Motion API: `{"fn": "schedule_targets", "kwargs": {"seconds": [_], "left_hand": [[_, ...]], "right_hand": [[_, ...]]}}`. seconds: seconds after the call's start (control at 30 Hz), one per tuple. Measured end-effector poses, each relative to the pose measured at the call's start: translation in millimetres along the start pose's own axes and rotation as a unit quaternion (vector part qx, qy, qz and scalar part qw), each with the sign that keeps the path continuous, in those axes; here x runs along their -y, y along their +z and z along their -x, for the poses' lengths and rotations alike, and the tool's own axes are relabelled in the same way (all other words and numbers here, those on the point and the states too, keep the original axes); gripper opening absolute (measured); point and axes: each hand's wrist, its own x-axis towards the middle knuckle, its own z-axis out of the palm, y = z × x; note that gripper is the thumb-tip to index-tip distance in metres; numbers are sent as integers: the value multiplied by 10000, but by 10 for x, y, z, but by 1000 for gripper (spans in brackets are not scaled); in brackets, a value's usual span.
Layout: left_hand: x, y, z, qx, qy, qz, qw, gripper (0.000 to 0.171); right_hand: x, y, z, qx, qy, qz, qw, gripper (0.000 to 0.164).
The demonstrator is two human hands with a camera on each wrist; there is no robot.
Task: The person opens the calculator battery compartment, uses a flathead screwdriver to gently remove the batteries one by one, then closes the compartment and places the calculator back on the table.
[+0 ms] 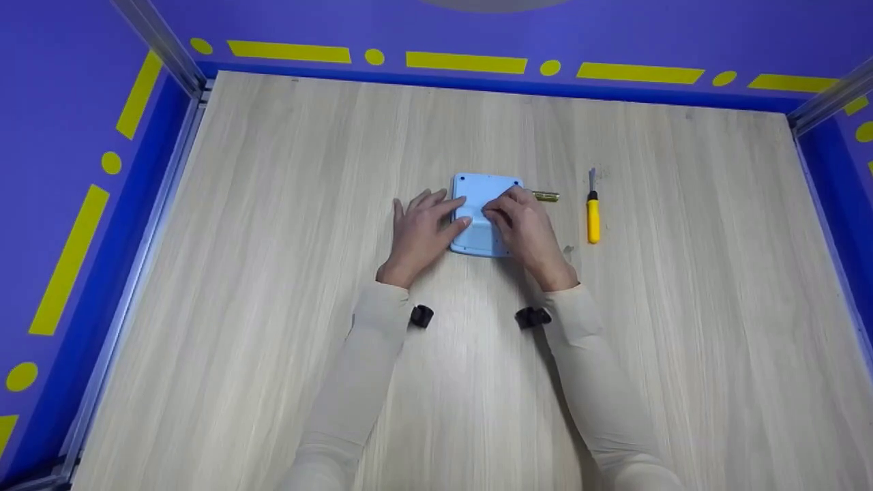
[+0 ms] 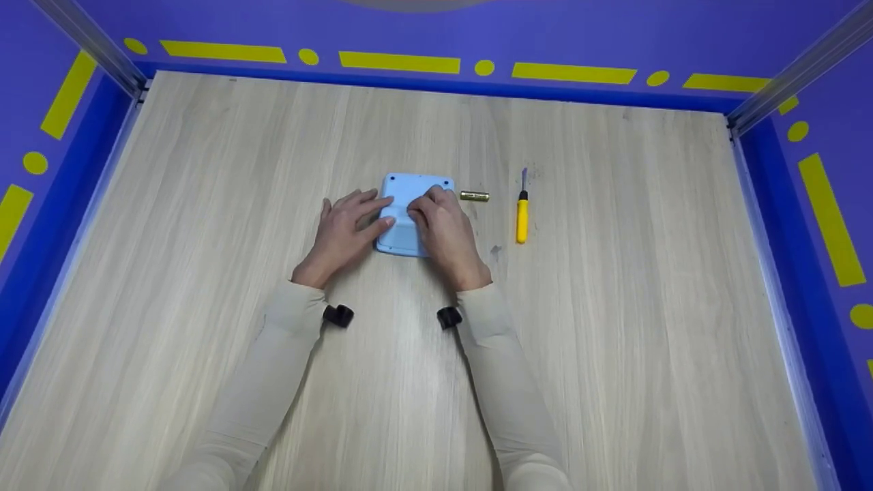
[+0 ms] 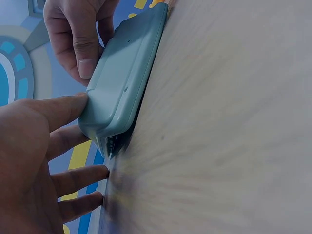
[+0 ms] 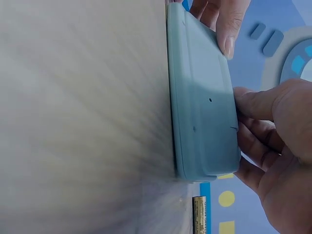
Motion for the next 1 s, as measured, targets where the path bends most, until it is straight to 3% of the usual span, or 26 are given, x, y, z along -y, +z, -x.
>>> {"fn": "schedule_targets", "kwargs": {"seconds": [0.37,0.73,1.0], "left_hand": [[16,-14,23,7,-146,48,9999,50],[-5,-10,0,11,-17,-55,10000,50],[-19,-4,-10,38,-48,-111,9999,49]], "right_hand": [[-1,20,-31,-26,489,-3,9988,17],[11,5,-26,-161,893,-75,9958,18],[-4,-6,-30,-191,918,-129,9955,18]]}}
